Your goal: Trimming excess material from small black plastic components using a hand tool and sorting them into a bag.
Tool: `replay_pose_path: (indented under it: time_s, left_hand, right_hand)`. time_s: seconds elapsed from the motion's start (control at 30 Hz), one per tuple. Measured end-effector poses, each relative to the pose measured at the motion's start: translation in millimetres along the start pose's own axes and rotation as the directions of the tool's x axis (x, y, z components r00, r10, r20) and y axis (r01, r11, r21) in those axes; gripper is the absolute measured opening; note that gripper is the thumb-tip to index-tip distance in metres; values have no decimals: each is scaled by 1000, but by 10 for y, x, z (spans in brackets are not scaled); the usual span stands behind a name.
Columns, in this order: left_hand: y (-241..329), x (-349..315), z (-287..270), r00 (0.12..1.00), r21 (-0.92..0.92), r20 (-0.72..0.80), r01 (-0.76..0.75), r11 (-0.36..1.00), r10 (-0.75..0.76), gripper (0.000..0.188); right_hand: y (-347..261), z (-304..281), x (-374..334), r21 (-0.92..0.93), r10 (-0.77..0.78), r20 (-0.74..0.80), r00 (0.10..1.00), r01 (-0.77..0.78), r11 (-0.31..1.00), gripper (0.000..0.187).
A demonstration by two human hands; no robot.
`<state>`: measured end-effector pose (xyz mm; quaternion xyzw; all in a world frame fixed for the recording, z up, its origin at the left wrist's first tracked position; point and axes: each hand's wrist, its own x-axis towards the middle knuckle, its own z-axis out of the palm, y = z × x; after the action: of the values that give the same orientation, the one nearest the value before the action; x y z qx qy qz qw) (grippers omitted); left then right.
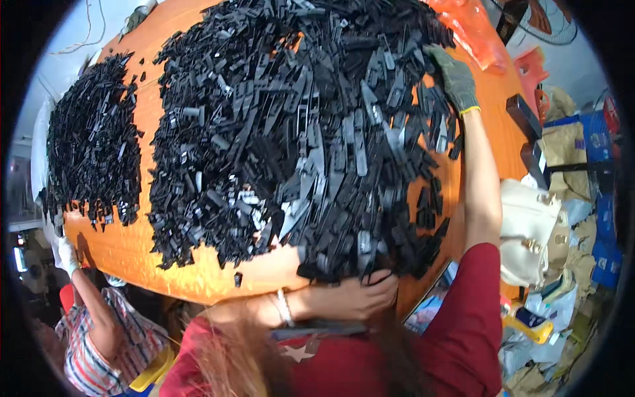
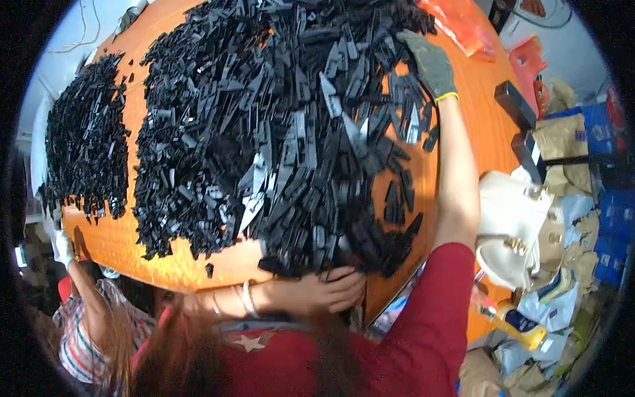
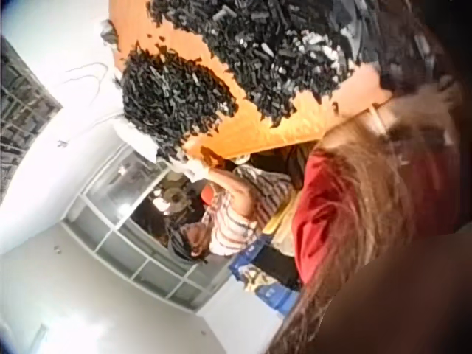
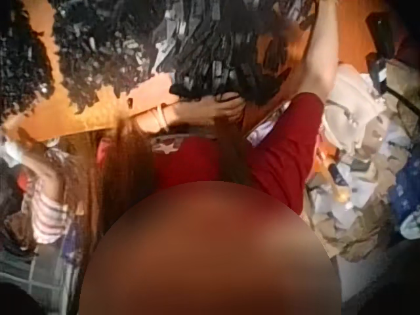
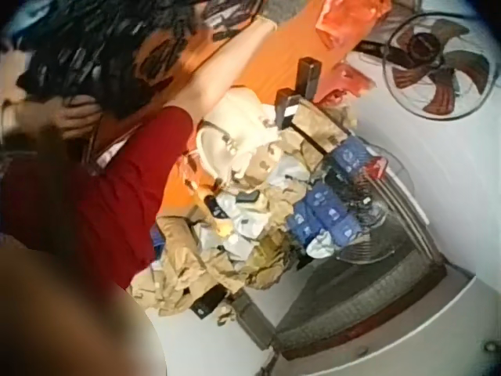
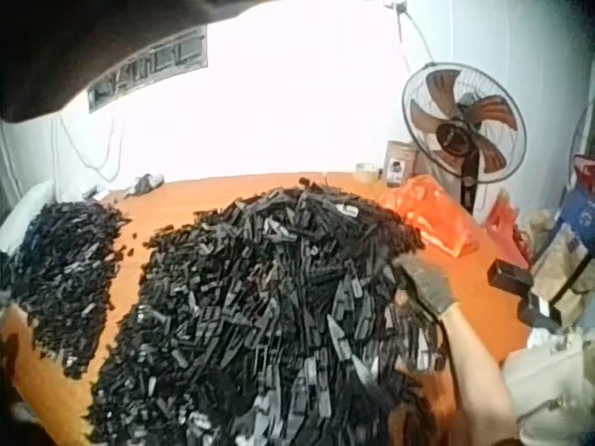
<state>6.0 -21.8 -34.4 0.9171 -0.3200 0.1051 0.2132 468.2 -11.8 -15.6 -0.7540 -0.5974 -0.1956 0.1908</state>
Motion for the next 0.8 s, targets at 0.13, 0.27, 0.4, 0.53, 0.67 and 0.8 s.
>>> replay_pose_path:
  time_s: [0.13,0.27,0.4,0.53,0.67,0.8]
  left_hand:
    - [-89,122,-264,948,120,-87,-295,948,306,51]
    - [-110,311,-138,936,164,39,-351,922,350,43]
    - [-171,364,-40,973,217,-32,-217,952,229,49]
    - [-171,294,111,955,164,-252,-114,980,154,35]
    - [-167,295,153,894,111,-422,-114,987,151,26]
    - [-226,-20,-57,918,245,-349,-106,964,190,25]
  right_hand:
    - [-485,-183,-247,-125,74,136,988,-57,991,42]
    - [-795,-185,-681,-94,7,-28,1000,-10,996,47]
    - [-1398,-180,-751,-98,52,-231,972,-77,992,57]
    - [-1167,112,-932,39,330,-66,942,-328,944,56]
    - [-1201,247,-995,-185,296,19,955,-288,940,55]
    - [-2002,-20,-578,-17,-68,-161,985,66,998,45]
